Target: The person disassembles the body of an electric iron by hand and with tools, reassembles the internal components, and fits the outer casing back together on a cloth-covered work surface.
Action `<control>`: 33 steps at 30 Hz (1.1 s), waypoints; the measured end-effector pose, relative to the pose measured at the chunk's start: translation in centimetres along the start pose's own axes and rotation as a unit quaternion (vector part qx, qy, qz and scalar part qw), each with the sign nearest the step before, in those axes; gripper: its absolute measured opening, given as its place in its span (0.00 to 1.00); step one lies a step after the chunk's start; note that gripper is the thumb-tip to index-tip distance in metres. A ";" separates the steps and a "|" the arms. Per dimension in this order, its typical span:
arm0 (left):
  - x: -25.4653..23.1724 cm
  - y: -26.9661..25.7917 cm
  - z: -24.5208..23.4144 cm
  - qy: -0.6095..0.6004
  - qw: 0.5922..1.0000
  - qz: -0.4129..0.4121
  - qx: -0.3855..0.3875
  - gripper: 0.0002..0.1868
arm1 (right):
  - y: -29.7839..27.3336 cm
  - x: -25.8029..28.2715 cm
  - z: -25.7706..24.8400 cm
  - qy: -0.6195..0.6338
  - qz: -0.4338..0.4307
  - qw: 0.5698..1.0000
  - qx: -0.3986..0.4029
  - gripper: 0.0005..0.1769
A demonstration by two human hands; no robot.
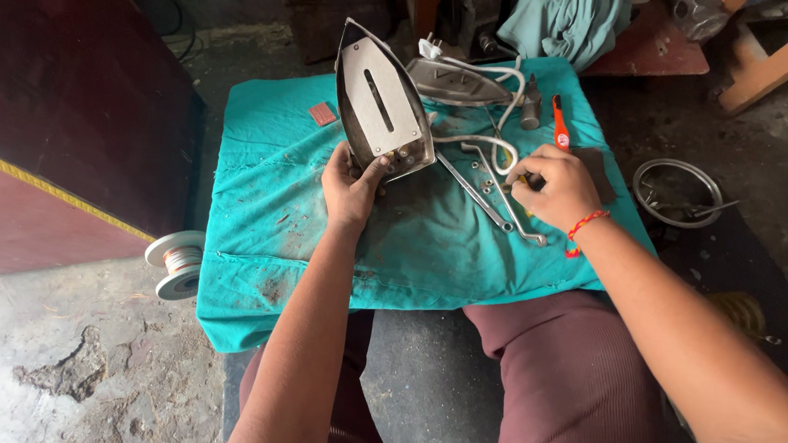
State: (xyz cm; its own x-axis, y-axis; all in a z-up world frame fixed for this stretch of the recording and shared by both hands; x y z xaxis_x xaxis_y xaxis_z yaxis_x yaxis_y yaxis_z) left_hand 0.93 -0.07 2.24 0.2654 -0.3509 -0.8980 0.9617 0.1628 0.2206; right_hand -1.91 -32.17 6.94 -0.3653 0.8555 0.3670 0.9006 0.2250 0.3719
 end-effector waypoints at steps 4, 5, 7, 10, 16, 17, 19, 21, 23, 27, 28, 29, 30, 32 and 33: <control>0.4 0.1 -0.2 -0.030 1.000 -0.007 -0.006 0.12 | -0.7 0.1 0.7 0.042 0.026 0.997 -0.062 0.05; 0.5 0.3 -0.2 -0.032 0.999 -0.005 -0.005 0.12 | -0.8 0.1 0.7 0.053 0.045 0.995 -0.076 0.05; 0.6 0.3 -0.2 -0.036 0.999 -0.001 -0.001 0.12 | -1.0 0.1 0.8 0.039 0.062 0.992 -0.101 0.06; 0.6 0.2 -0.4 -0.036 0.999 0.002 0.001 0.12 | -1.4 0.0 0.6 -0.017 0.020 0.987 -0.158 0.07; 0.8 0.0 -0.3 -0.056 0.998 0.003 0.000 0.13 | -1.5 -0.2 1.0 -0.067 -0.011 0.985 -0.156 0.09; 0.7 0.0 -0.3 -0.049 0.999 0.003 -0.001 0.13 | -1.4 0.0 1.0 -0.073 -0.019 0.986 -0.151 0.09; 0.6 0.1 -0.3 -0.041 0.999 0.001 -0.003 0.13 | -1.4 0.3 0.7 -0.067 -0.009 0.987 -0.148 0.08; 0.6 0.1 -0.2 -0.041 0.999 -0.001 -0.004 0.13 | -1.4 0.5 0.4 -0.079 -0.009 0.984 -0.162 0.08; 0.5 0.0 -0.1 -0.045 0.999 -0.008 -0.007 0.12 | -1.2 0.6 0.4 -0.106 -0.017 0.975 -0.193 0.08; 0.3 0.1 -0.1 -0.052 0.999 -0.014 -0.004 0.12 | -1.5 0.4 0.6 -0.072 0.000 0.979 -0.193 0.10; 0.4 0.1 -0.1 -0.062 0.998 -0.011 0.000 0.13 | -1.4 0.5 0.5 -0.081 -0.003 0.976 -0.203 0.11; 0.4 0.2 -0.1 -0.071 0.997 -0.008 0.001 0.13 | -1.4 0.7 0.5 -0.090 -0.008 0.973 -0.213 0.12; 0.5 0.1 -0.1 -0.081 0.997 -0.005 0.003 0.13 | -1.6 0.9 0.4 -0.087 -0.014 0.975 -0.202 0.11; 0.5 0.0 -0.1 -0.068 0.998 -0.009 0.000 0.13 | -1.4 1.7 -0.1 -0.083 -0.027 0.979 -0.186 0.11; 0.4 0.0 -0.2 -0.061 0.998 -0.011 -0.002 0.13 | -1.3 2.3 -0.4 -0.090 -0.064 0.978 -0.175 0.13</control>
State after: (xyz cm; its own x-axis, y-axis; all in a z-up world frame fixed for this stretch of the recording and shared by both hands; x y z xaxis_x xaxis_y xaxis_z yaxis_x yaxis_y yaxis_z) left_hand 1.04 -0.02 1.76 0.2513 -0.4639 -0.8495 0.9670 0.1576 0.2001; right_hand -4.04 -30.73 7.62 -0.3950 0.9057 0.1539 0.7023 0.1897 0.6862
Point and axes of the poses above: each hand's wrist, its own y-axis towards the middle knuckle, its own z-axis out of the palm, x = y × z, the point moved 2 cm from there along y, towards the middle knuckle, and after that the axes turned 13 degrees about -y, right-handed, at the moved point
